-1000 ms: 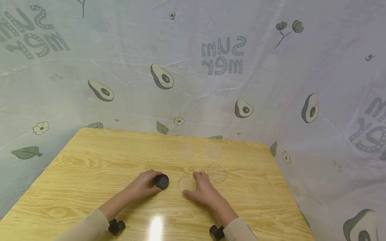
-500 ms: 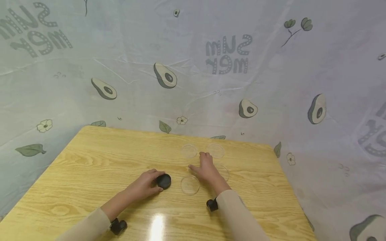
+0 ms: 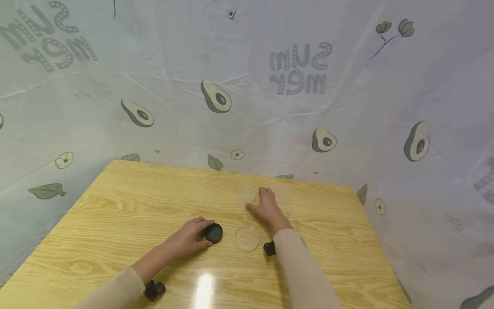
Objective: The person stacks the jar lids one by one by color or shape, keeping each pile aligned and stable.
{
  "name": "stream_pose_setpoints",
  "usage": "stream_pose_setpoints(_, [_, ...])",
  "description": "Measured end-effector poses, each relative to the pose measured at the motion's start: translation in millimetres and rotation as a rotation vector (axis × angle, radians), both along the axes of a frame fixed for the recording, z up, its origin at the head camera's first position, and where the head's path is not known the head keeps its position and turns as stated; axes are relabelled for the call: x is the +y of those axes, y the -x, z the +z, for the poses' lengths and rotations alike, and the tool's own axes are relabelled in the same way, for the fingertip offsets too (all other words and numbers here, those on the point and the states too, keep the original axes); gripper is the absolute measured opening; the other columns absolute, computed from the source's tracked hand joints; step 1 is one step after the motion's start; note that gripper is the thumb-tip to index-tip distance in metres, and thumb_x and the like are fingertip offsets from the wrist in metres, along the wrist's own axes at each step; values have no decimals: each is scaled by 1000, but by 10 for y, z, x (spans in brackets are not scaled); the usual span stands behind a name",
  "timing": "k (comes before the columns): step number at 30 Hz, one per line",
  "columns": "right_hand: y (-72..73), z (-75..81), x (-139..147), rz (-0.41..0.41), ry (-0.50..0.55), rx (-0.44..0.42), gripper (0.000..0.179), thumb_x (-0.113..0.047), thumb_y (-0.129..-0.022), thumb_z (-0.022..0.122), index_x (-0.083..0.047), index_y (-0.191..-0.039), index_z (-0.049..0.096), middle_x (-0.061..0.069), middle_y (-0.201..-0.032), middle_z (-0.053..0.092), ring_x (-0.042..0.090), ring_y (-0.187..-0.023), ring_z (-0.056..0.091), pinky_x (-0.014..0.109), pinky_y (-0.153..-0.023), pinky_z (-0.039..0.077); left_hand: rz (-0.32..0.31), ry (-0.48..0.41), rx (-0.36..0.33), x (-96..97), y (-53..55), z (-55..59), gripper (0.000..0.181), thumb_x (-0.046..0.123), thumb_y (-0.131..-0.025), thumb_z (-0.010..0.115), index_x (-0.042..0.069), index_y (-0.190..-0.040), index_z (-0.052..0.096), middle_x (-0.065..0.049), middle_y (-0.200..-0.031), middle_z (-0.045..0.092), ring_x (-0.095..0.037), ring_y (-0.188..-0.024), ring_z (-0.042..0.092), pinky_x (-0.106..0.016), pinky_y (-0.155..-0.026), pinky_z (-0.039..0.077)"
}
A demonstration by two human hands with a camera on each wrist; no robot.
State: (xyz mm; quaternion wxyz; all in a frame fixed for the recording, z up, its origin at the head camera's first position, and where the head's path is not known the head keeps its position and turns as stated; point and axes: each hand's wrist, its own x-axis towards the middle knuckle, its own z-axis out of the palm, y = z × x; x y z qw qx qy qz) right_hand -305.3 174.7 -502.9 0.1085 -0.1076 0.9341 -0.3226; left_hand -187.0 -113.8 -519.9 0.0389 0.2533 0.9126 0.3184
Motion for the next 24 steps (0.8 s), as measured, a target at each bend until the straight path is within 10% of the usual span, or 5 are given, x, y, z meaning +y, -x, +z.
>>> stream_pose_setpoints(24, [161,-26,-212,36,-34,43,81,-30,-98,74,10,-156,35,34,-154,39,46,-139,43,60,-113,43,17,35,10,-1,-8,9,60,21,-94,80,0,-146,58,-10,-122,66,-12,-95,59,-29,-80,53])
